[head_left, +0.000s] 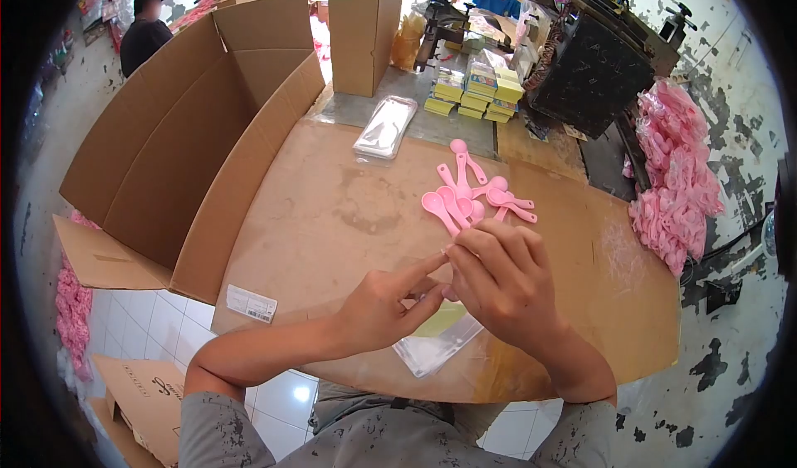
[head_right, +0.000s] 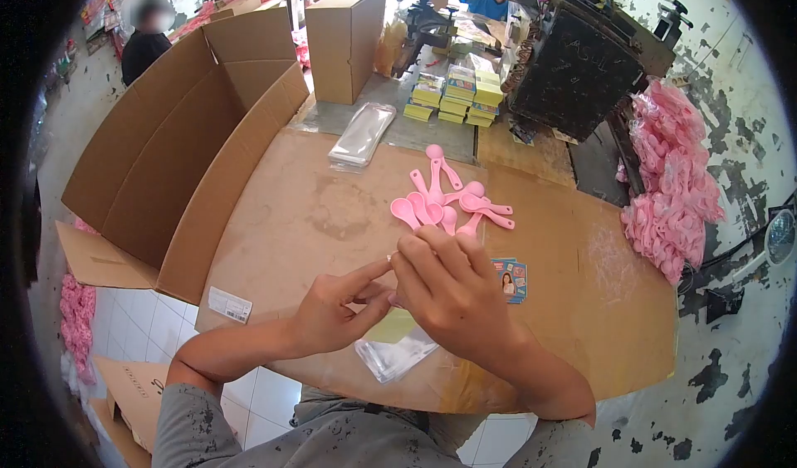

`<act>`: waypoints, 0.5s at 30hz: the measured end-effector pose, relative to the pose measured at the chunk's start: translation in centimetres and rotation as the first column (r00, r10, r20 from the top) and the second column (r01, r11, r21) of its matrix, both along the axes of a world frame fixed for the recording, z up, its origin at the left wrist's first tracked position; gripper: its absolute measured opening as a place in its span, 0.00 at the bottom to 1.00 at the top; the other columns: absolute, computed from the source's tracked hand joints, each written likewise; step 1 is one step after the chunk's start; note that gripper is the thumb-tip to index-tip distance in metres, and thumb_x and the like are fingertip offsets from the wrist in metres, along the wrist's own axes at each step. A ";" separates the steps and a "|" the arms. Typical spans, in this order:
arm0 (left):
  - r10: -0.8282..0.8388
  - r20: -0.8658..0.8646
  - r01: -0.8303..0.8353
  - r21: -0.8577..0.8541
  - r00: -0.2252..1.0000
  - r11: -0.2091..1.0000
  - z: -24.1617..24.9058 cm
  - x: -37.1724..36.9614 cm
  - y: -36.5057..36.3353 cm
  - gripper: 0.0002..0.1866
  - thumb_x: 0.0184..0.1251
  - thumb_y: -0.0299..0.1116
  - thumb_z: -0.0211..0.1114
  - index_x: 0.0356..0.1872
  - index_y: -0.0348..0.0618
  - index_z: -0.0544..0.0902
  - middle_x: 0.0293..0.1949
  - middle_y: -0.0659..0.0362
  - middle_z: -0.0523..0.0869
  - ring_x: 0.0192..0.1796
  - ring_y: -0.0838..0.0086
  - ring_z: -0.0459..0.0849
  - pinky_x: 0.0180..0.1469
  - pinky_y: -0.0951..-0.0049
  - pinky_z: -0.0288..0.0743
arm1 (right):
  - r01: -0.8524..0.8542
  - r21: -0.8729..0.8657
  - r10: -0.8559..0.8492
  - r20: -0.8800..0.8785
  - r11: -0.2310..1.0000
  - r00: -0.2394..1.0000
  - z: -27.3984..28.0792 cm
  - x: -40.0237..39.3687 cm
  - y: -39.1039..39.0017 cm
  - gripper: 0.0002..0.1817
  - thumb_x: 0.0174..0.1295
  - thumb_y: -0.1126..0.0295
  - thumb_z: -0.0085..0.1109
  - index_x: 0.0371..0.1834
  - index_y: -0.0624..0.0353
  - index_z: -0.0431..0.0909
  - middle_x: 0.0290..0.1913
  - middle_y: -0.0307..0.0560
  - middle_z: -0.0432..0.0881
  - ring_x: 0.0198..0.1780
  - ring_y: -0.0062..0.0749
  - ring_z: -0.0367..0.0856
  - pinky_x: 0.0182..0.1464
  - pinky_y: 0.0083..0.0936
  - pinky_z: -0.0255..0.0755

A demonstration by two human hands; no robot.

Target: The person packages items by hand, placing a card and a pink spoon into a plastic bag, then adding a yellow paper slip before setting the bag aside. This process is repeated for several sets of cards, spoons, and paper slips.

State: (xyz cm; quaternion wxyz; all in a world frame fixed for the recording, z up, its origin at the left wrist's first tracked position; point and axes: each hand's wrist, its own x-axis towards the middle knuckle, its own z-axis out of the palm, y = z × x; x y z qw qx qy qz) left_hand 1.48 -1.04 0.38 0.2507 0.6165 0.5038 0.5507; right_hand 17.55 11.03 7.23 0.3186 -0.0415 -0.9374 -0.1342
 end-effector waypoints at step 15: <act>-0.094 -0.074 0.084 -0.134 0.993 0.987 -0.6 0.3 0.3 0.26 0.74 0.24 0.68 0.72 0.36 0.75 0.40 0.49 0.94 0.38 0.73 0.94 0.39 0.72 0.88 | 0.003 -0.248 -0.017 -0.052 0.969 0.998 -1.8 2.8 0.3 0.14 0.53 0.72 0.71 0.44 0.58 0.84 0.45 0.43 0.83 0.52 0.37 0.82 0.52 0.35 0.70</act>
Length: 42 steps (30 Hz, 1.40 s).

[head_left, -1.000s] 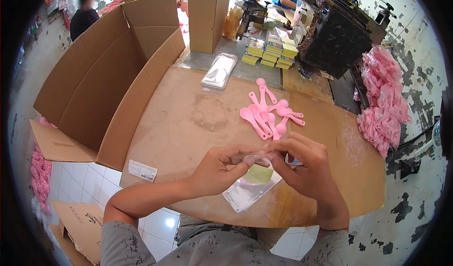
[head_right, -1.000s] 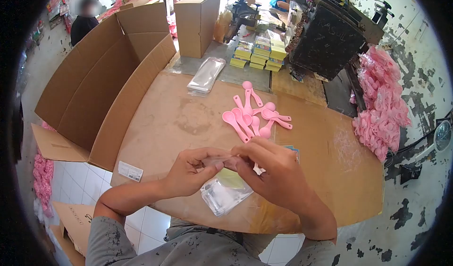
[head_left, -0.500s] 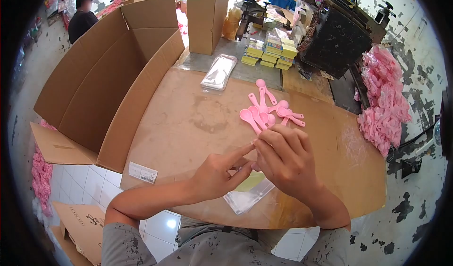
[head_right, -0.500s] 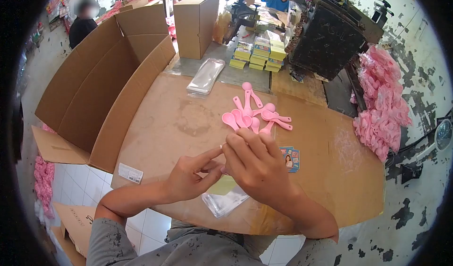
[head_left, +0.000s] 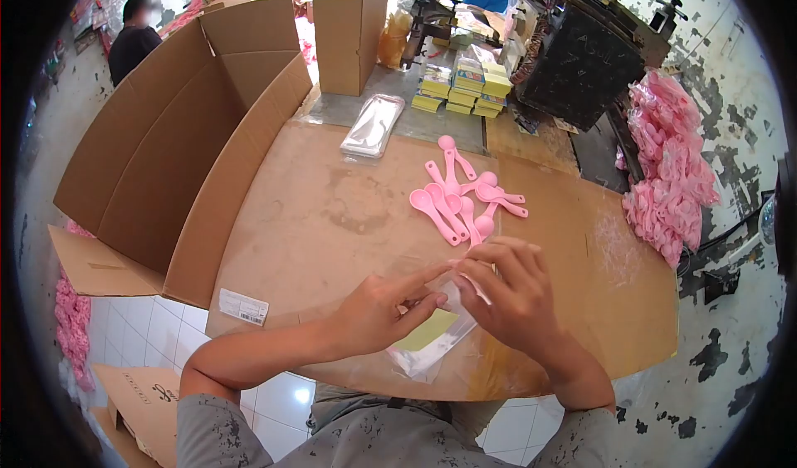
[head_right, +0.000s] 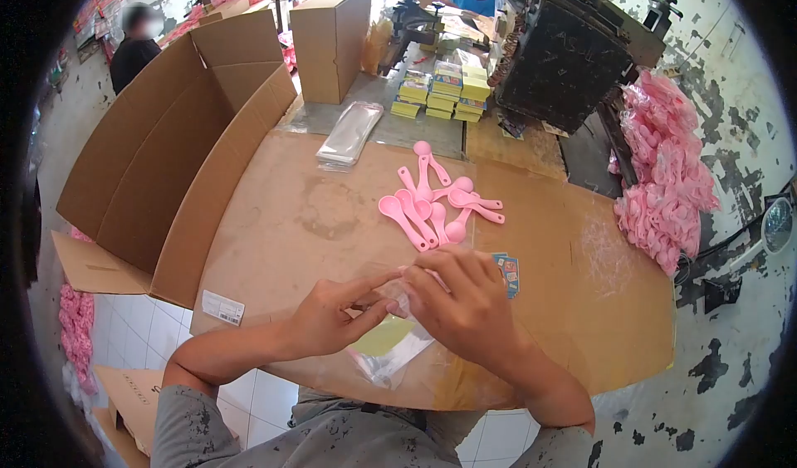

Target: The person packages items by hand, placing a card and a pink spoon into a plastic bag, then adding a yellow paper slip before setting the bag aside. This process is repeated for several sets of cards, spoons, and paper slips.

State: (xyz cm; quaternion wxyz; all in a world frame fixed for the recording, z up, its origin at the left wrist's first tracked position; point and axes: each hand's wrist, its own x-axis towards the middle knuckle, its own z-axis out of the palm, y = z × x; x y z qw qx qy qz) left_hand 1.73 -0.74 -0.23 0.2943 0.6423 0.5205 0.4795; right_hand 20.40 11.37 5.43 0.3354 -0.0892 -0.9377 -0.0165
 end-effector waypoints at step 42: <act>0.064 0.528 0.162 -0.371 0.847 0.915 -0.4 -1.9 1.8 0.18 0.82 0.32 0.61 0.65 0.34 0.80 0.54 0.52 0.91 0.57 0.74 0.88 0.59 0.71 0.83 | 0.214 -0.689 -0.170 0.132 0.692 0.976 -1.7 10.8 4.8 0.14 0.70 0.69 0.68 0.56 0.60 0.84 0.46 0.46 0.87 0.48 0.31 0.86 0.47 0.26 0.78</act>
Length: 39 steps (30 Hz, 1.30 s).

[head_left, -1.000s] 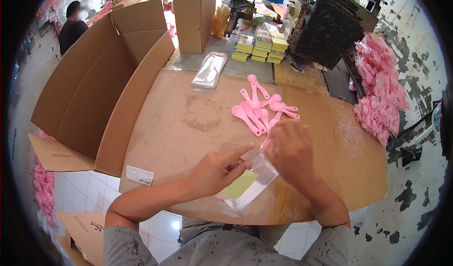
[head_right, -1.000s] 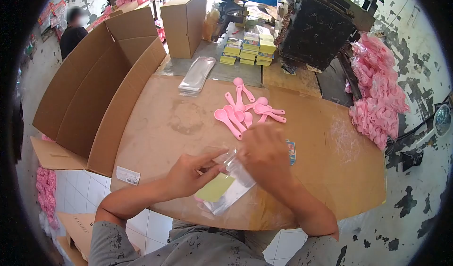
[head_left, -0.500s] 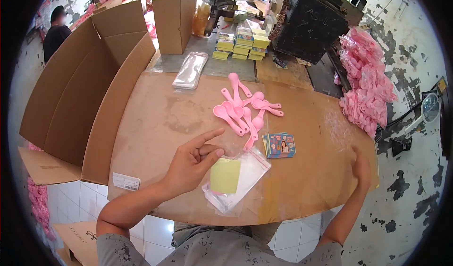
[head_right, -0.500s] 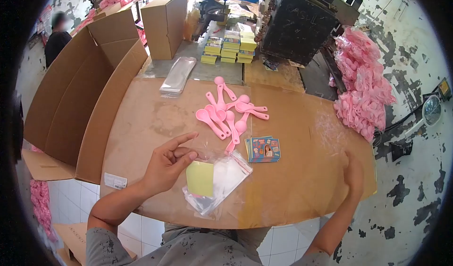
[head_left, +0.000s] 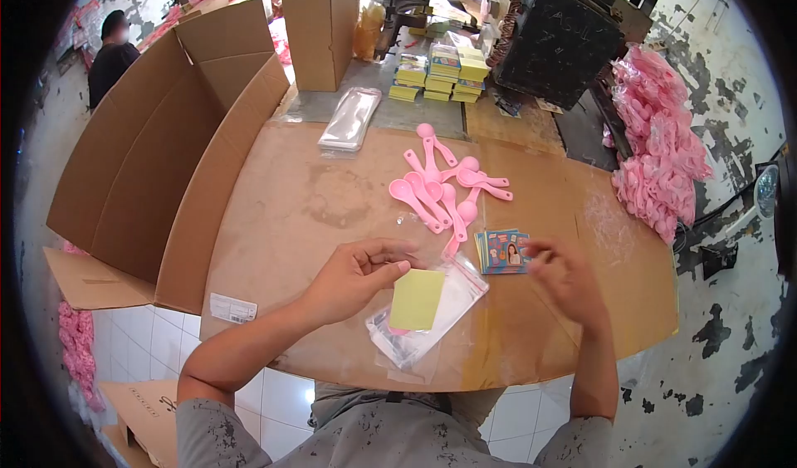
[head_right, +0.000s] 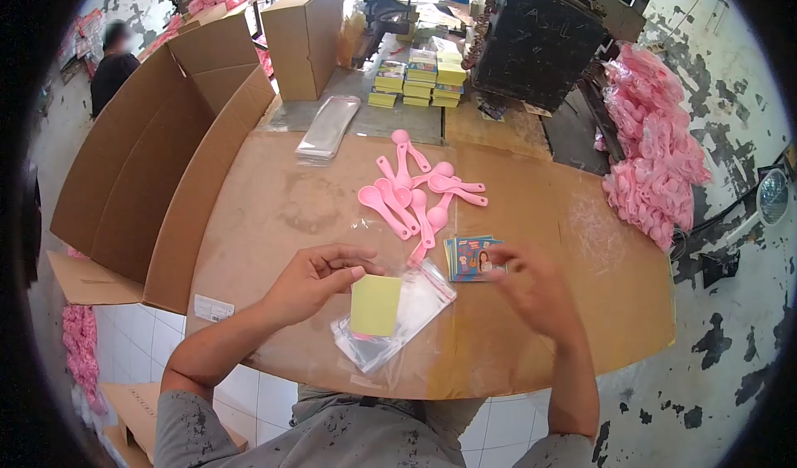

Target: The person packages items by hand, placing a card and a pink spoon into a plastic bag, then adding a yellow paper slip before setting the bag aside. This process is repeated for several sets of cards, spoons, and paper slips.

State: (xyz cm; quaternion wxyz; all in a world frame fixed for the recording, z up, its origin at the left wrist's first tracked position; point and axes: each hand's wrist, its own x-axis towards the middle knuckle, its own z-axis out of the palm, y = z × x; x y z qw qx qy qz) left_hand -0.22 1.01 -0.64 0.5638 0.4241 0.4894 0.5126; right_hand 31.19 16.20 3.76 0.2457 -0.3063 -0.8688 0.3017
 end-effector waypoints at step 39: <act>0.002 0.039 -0.006 0.118 0.999 0.993 -2.3 0.0 0.1 0.15 0.76 0.23 0.67 0.60 0.30 0.84 0.56 0.51 0.89 0.54 0.72 0.89 0.57 0.71 0.86 | -0.381 -0.437 0.247 -0.334 0.815 0.910 -3.9 -7.7 -0.9 0.08 0.67 0.82 0.64 0.47 0.64 0.88 0.46 0.42 0.84 0.45 0.19 0.81 0.46 0.18 0.74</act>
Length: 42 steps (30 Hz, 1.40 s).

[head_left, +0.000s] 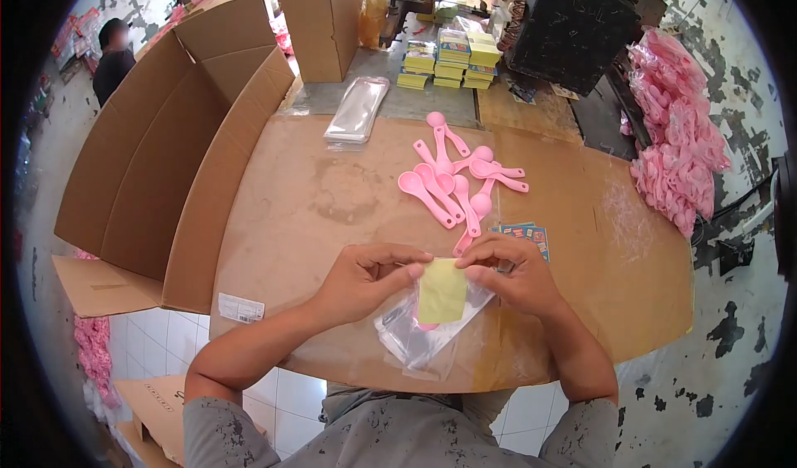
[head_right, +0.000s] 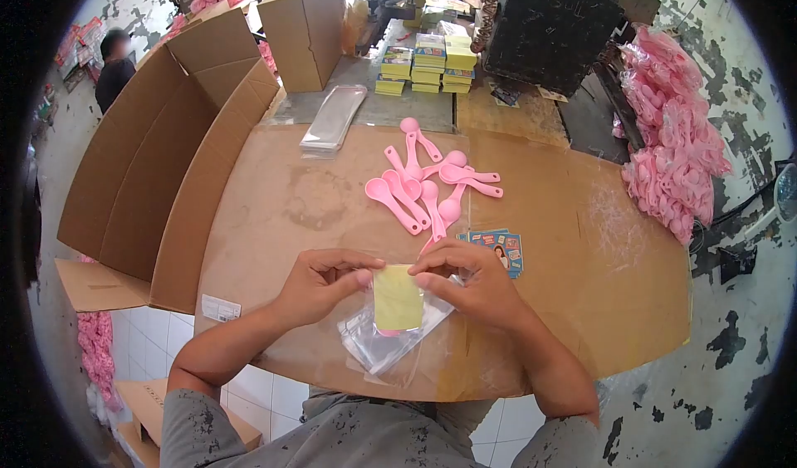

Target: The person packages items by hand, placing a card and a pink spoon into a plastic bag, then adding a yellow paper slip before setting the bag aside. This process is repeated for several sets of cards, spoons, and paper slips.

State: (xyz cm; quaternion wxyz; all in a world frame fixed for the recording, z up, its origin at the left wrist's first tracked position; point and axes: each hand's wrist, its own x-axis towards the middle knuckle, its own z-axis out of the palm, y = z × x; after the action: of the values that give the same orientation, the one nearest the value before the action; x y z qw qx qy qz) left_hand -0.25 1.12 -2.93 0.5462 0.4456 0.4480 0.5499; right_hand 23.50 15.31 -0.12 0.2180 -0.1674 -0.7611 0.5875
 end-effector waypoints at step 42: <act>0.493 0.035 -0.492 0.156 0.869 0.856 3.0 -7.8 1.9 0.26 0.77 0.43 0.62 0.69 0.38 0.76 0.59 0.55 0.85 0.56 0.71 0.85 0.56 0.70 0.77 | -0.135 0.991 -0.821 0.071 -0.008 0.567 -1.2 28.5 16.2 0.21 0.65 0.78 0.61 0.63 0.61 0.79 0.55 0.44 0.86 0.51 0.35 0.85 0.59 0.29 0.77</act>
State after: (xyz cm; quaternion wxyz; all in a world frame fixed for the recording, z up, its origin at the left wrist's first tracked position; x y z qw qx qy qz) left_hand -8.00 3.01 0.03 0.3484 0.3604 0.5032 0.7039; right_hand 51.95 31.52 -1.28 0.1276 -0.3918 -0.8716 -0.2654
